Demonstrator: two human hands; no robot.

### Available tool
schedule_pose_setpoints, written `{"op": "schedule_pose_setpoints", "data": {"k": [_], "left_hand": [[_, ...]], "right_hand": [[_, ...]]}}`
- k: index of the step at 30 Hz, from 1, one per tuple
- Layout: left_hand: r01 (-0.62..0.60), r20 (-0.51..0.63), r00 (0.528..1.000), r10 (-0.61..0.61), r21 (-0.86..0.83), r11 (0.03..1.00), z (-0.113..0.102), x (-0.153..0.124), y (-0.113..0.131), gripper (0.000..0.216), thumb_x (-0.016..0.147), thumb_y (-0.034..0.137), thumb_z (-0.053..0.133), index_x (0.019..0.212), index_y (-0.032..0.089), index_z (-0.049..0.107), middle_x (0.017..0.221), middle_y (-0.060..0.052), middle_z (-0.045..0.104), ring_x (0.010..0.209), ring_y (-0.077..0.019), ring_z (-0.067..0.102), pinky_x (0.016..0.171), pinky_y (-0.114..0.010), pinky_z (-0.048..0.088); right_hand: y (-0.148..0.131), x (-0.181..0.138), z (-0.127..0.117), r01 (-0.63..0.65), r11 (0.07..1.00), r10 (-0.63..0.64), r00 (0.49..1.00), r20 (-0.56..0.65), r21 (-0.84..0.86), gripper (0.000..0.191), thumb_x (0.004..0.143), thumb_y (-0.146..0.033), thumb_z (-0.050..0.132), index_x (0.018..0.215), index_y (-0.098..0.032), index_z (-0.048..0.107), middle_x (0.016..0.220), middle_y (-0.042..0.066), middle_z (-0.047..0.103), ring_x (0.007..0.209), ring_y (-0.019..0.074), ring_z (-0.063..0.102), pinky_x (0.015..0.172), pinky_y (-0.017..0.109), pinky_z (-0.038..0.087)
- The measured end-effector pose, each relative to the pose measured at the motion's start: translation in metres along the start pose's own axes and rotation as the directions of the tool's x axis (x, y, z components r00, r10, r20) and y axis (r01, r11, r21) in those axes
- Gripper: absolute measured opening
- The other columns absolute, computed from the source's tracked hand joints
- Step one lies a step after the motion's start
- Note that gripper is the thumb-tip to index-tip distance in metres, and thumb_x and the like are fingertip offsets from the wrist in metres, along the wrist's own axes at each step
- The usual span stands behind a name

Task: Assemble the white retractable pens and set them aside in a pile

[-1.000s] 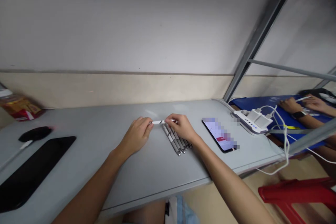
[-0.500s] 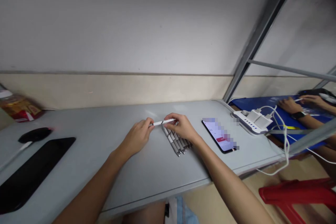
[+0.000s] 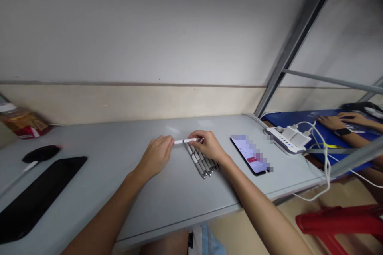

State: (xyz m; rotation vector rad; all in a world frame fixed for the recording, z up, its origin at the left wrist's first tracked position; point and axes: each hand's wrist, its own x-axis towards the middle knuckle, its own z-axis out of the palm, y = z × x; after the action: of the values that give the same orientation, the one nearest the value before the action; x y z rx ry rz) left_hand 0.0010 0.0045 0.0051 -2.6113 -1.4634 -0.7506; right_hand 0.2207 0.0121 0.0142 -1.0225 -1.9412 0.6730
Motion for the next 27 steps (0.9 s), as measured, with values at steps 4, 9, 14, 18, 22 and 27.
{"op": "schedule_pose_setpoints", "data": {"k": [4, 9, 14, 18, 22, 27], "left_hand": [[0.005, 0.012, 1.0, -0.005, -0.027, 1.0, 0.0, 0.0, 0.001, 0.031, 0.098, 0.03, 0.027, 0.079, 0.02, 0.049, 0.075, -0.001, 0.056, 0.073, -0.0171, 0.053, 0.071, -0.031, 0.037], [0.01, 0.009, 1.0, -0.01, -0.048, 0.999, 0.0, -0.001, 0.002, 0.029, 0.097, 0.033, 0.03, 0.084, 0.02, 0.053, 0.082, -0.002, 0.06, 0.079, -0.0176, 0.055, 0.074, -0.032, 0.037], [-0.009, 0.008, 1.0, 0.009, -0.032, 0.999, 0.003, -0.003, 0.002, 0.029, 0.096, 0.037, 0.032, 0.089, 0.02, 0.055, 0.086, -0.004, 0.063, 0.083, -0.0194, 0.056, 0.076, -0.033, 0.038], [-0.003, 0.038, 0.999, 0.006, -0.078, 0.997, 0.005, -0.002, 0.001, 0.028, 0.097, 0.036, 0.031, 0.09, 0.021, 0.055, 0.086, -0.003, 0.064, 0.08, -0.0187, 0.058, 0.075, -0.033, 0.039], [0.025, 0.061, 0.998, -0.016, -0.143, 0.989, 0.003, -0.001, 0.0, 0.029, 0.096, 0.036, 0.033, 0.088, 0.021, 0.057, 0.079, -0.002, 0.063, 0.073, -0.0173, 0.059, 0.072, -0.031, 0.042], [0.016, 0.043, 0.999, -0.007, -0.213, 0.977, 0.004, 0.0, -0.002, 0.031, 0.096, 0.035, 0.035, 0.109, 0.023, 0.059, 0.098, -0.003, 0.069, 0.087, -0.0178, 0.063, 0.079, -0.032, 0.046]], "right_hand": [[0.002, 0.0, 0.001, 0.02, 0.999, -0.019, 0.999, -0.026, 0.027, 0.022, 0.078, -0.025, 0.067, 0.099, -0.02, 0.068, 0.091, 0.004, 0.066, 0.074, 0.0134, 0.058, 0.067, 0.024, 0.043], [0.002, -0.001, 0.002, 0.015, 1.0, -0.016, 0.999, 0.043, 0.014, 0.022, 0.091, -0.029, 0.052, 0.094, -0.019, 0.071, 0.087, 0.004, 0.071, 0.079, 0.0158, 0.062, 0.071, 0.026, 0.043], [0.0, 0.001, -0.001, 0.078, 0.992, -0.081, 0.996, -0.027, -0.103, 0.006, 0.082, -0.019, 0.065, 0.086, -0.019, 0.07, 0.086, 0.004, 0.069, 0.081, 0.0167, 0.059, 0.072, 0.027, 0.041], [0.002, 0.002, 0.0, 0.149, 0.968, -0.163, 0.985, -0.056, -0.204, 0.01, 0.08, -0.01, 0.065, 0.084, -0.02, 0.067, 0.084, 0.003, 0.066, 0.082, 0.0177, 0.055, 0.077, 0.029, 0.04], [0.007, 0.001, 0.002, 0.193, 0.938, -0.217, 0.975, -0.052, -0.287, 0.017, 0.081, -0.007, 0.062, 0.09, -0.02, 0.067, 0.089, 0.004, 0.065, 0.085, 0.0193, 0.052, 0.078, 0.03, 0.04], [0.013, 0.002, -0.001, 0.168, 0.907, -0.214, 0.974, -0.077, -0.387, 0.019, 0.083, -0.009, 0.059, 0.096, -0.019, 0.068, 0.092, 0.006, 0.066, 0.086, 0.0207, 0.052, 0.077, 0.031, 0.042]]}}
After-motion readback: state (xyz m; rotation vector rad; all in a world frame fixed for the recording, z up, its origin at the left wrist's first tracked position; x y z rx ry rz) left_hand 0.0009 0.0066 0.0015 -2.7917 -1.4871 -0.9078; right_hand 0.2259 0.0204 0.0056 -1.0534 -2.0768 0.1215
